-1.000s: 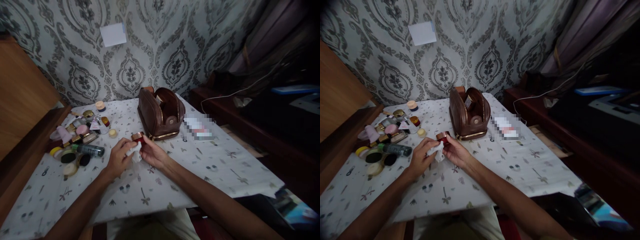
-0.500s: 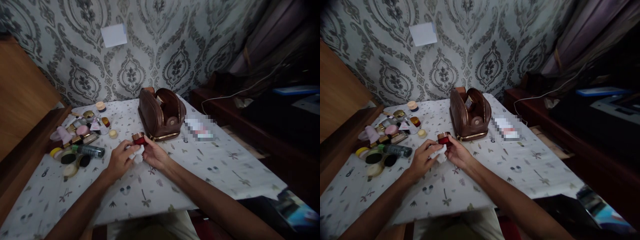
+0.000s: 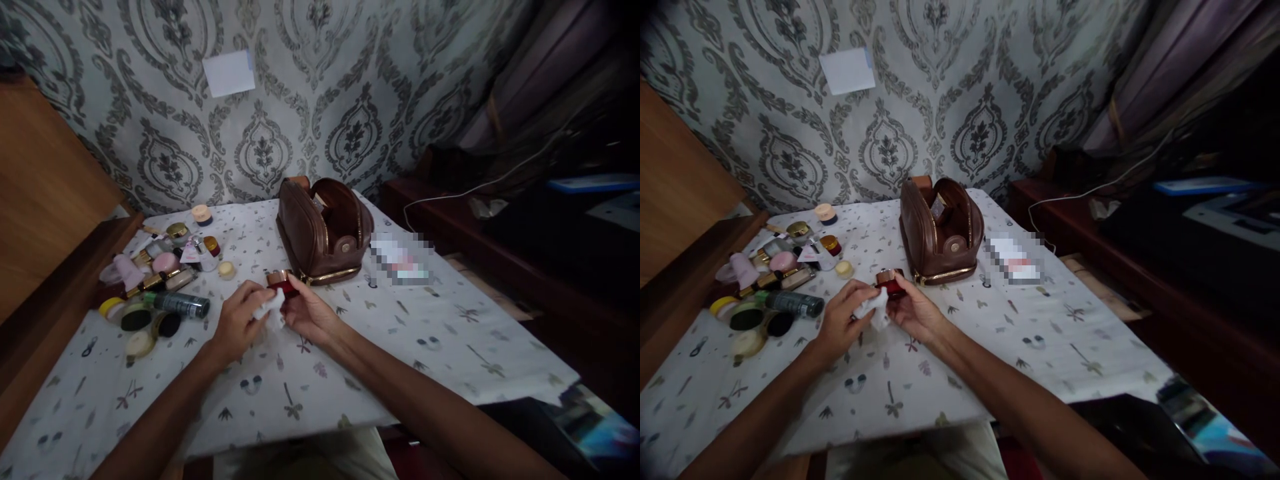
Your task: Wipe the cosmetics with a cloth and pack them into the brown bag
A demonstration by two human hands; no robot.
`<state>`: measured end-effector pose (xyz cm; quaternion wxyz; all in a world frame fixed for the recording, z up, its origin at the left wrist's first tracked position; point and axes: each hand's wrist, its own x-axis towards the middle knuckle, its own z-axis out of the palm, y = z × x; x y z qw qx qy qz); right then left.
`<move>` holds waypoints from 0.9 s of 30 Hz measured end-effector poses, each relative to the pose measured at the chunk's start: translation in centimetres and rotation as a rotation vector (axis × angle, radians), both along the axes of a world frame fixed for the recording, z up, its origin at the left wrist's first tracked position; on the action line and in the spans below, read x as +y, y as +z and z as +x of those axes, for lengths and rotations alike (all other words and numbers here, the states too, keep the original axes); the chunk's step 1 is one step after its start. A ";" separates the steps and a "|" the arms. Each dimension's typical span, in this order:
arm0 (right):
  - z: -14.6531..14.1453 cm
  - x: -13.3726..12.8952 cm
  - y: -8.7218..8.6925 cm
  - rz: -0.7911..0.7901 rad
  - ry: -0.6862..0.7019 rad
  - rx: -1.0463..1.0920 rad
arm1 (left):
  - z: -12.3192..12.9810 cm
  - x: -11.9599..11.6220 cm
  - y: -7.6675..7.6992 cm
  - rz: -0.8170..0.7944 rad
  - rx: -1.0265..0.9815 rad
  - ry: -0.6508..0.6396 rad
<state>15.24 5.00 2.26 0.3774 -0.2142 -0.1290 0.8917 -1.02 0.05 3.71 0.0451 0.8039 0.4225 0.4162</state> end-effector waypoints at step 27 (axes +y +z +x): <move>0.1 0.2 -0.5 0.044 0.044 0.060 | -0.6 0.8 0.0 -0.142 -0.220 0.062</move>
